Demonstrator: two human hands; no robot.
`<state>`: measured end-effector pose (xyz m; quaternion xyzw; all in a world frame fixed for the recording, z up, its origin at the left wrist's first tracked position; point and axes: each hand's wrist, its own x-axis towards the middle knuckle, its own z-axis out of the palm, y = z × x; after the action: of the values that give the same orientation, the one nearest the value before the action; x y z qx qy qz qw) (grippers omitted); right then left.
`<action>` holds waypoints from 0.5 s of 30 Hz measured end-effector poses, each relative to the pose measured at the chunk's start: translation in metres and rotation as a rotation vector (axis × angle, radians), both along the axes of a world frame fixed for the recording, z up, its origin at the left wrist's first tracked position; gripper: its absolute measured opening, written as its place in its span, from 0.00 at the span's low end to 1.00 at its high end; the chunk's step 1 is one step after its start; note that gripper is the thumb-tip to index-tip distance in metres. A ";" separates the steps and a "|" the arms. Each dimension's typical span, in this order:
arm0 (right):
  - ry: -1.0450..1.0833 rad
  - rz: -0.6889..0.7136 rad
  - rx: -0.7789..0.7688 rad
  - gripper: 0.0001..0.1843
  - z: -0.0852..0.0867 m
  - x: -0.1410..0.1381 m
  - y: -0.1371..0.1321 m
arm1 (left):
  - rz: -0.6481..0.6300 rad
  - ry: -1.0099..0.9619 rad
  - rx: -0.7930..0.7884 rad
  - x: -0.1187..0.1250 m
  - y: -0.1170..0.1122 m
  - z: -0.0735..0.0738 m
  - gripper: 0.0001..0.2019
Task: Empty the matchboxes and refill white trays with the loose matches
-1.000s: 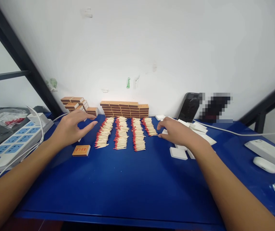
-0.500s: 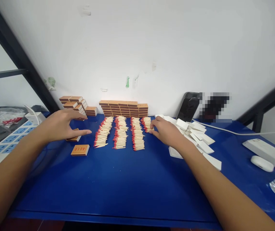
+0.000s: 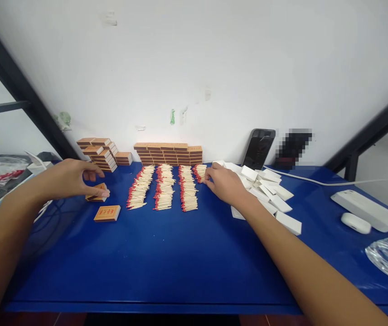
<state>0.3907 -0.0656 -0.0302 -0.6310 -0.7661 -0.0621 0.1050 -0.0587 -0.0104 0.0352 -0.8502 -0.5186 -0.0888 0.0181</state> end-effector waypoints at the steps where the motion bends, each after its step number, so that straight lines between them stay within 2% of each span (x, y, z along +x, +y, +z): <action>1: -0.001 0.006 0.002 0.06 0.000 -0.001 -0.001 | 0.010 0.010 -0.015 -0.001 0.001 -0.001 0.30; 6: -0.008 0.017 0.003 0.06 0.001 -0.002 -0.002 | 0.037 0.037 -0.094 0.000 0.001 -0.003 0.28; 9: -0.003 0.009 -0.012 0.06 0.002 0.001 -0.002 | -0.004 0.039 -0.118 -0.001 -0.002 -0.006 0.26; 12: -0.013 -0.005 -0.025 0.07 0.004 0.005 -0.001 | -0.068 -0.116 0.024 0.001 -0.008 -0.005 0.28; 15: -0.010 -0.010 -0.025 0.07 0.005 0.006 -0.002 | -0.071 -0.253 0.176 0.010 -0.014 0.003 0.30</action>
<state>0.3965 -0.0672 -0.0254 -0.6356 -0.7644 -0.0561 0.0928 -0.0490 -0.0243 0.0378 -0.8452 -0.4765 -0.2409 0.0239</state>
